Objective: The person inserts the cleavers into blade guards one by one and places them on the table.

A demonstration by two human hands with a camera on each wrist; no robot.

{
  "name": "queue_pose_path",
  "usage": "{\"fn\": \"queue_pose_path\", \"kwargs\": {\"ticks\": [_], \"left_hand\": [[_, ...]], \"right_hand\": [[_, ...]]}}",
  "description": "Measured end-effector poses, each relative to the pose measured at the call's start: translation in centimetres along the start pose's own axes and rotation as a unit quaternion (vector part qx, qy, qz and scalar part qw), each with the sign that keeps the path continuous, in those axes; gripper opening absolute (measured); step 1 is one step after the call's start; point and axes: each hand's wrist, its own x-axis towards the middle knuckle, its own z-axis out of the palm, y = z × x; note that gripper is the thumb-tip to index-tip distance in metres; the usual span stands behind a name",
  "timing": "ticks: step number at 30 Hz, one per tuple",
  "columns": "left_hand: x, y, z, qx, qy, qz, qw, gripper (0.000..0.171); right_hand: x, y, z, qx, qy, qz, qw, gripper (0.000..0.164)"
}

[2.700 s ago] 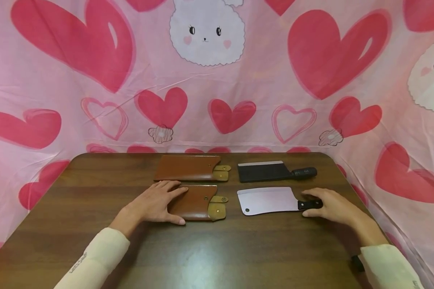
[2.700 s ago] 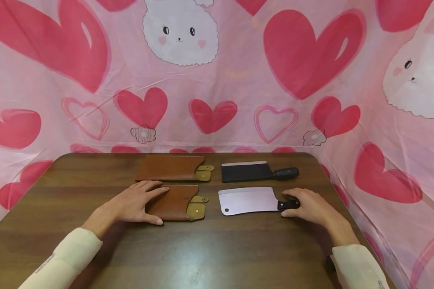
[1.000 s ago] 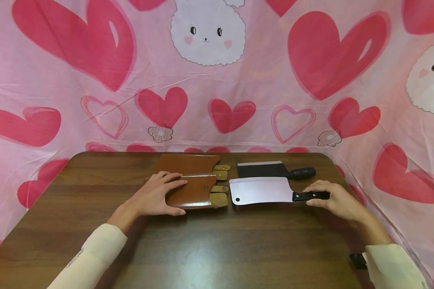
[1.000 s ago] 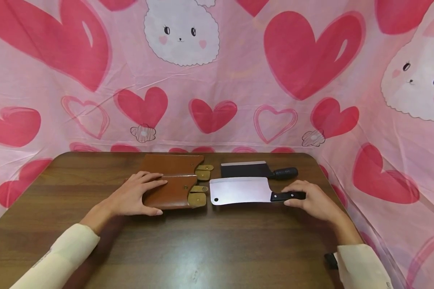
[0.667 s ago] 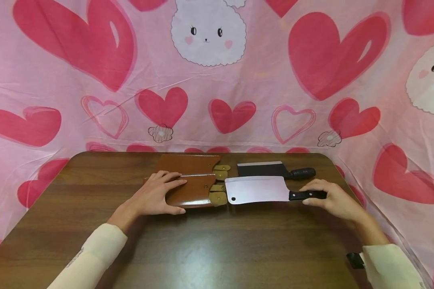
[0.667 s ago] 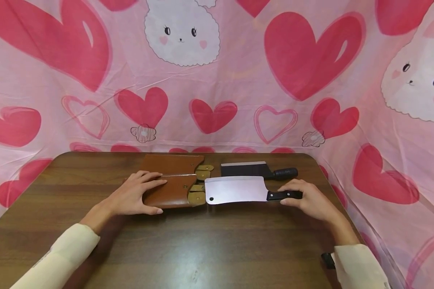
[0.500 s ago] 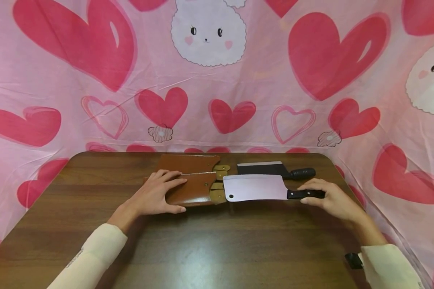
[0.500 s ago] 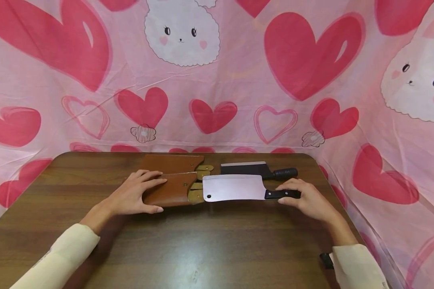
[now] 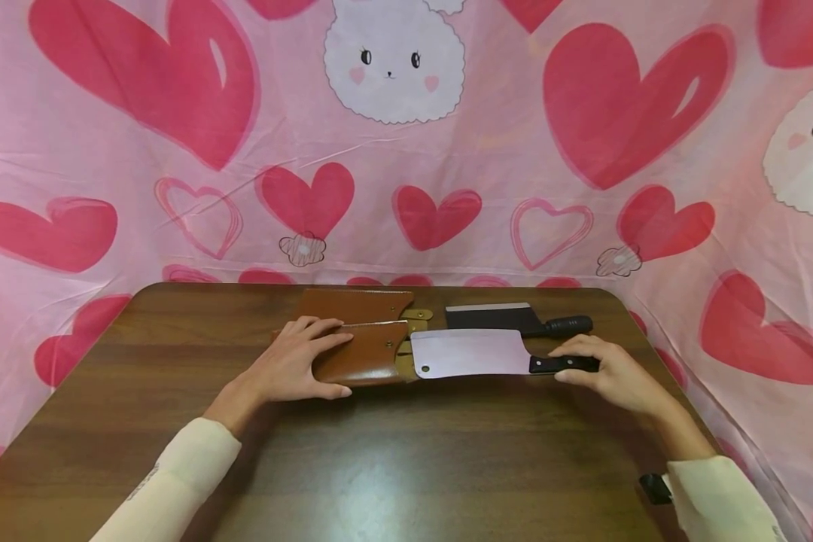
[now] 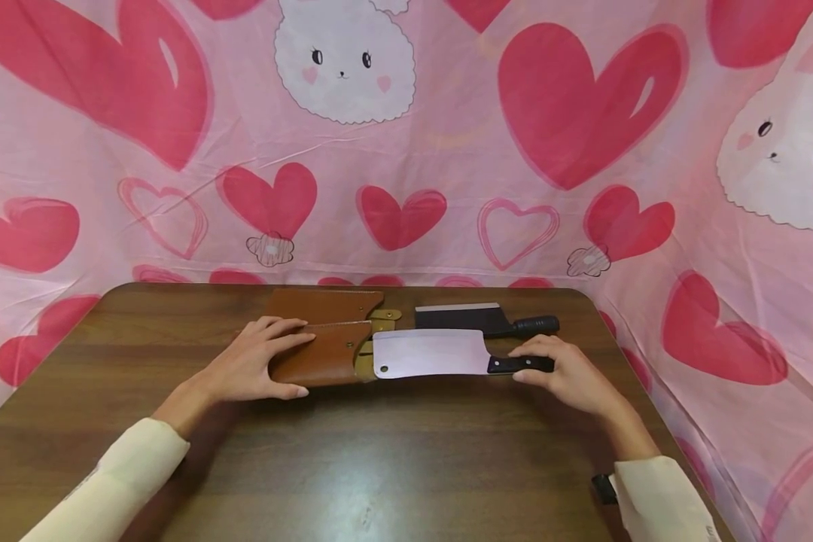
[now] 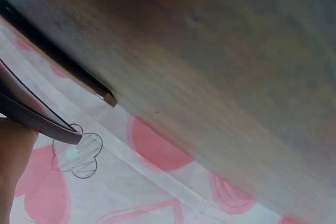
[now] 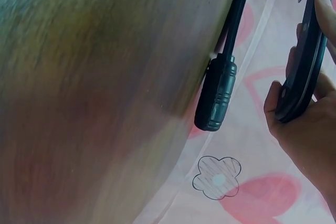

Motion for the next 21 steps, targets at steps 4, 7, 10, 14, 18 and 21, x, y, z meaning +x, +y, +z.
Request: {"fn": "queue_pose_path", "kwargs": {"ticks": [4,7,10,14,18,21], "left_hand": [[0.1,0.0,-0.1,-0.003,0.002,-0.001,1.0000,0.091],[0.1,0.1,-0.2,-0.004,0.006,0.001,1.0000,0.091],[0.2,0.1,-0.2,-0.003,0.010,0.004,0.9999,0.091],[0.4,0.1,-0.2,-0.003,0.010,0.006,0.9999,0.091],[0.5,0.1,0.0,-0.004,0.012,0.009,0.9999,0.092],[0.6,0.1,0.0,-0.003,0.016,0.013,0.9998,0.091]], "right_hand": [[0.1,-0.2,0.1,-0.010,0.001,0.011,1.000,0.027],[0.3,-0.2,0.3,-0.014,0.005,0.015,1.000,0.026],[0.4,-0.3,0.4,-0.018,0.009,0.020,1.000,0.026],[0.6,-0.6,0.5,-0.022,0.013,0.020,0.999,0.027],[0.9,-0.8,0.6,-0.028,0.022,0.005,0.999,0.028],[1.1,-0.9,0.8,-0.034,0.029,-0.009,0.999,0.030]]}}
